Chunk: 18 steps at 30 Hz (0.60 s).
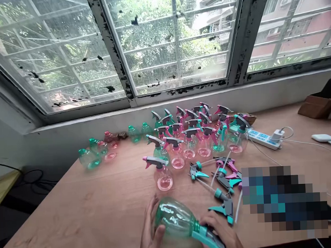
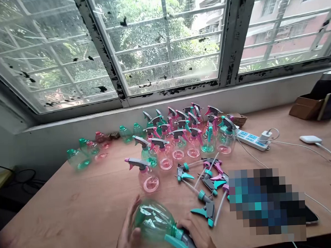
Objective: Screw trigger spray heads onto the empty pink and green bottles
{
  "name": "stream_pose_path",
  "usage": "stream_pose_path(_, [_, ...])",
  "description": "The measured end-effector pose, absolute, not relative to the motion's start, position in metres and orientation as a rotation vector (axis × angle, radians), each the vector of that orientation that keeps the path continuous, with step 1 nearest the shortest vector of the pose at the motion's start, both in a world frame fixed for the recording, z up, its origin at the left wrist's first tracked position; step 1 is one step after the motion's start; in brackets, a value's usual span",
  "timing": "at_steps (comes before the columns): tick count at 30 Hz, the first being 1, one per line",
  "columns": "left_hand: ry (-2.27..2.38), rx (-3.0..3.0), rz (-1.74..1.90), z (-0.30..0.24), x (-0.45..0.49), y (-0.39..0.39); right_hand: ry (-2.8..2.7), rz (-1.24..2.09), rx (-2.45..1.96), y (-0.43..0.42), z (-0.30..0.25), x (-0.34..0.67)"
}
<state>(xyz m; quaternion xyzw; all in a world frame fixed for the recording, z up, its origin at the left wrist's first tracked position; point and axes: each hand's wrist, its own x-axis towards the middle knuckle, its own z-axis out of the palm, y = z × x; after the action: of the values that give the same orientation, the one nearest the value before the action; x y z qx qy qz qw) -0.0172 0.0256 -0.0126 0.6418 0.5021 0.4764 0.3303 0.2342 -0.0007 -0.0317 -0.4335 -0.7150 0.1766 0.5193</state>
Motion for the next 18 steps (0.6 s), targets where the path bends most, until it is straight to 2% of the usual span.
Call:
stream_pose_path(6, [1.267, 1.428, 1.078, 0.007, -0.007, 0.028, -1.798, 0.474, -0.986, -0.004, -0.013, 0.243])
stream_pose_path(18, [0.973, 1.32, 1.191, 0.018, 0.0, 0.02, -1.378, 0.896, -1.127, -0.006, 0.008, 0.231])
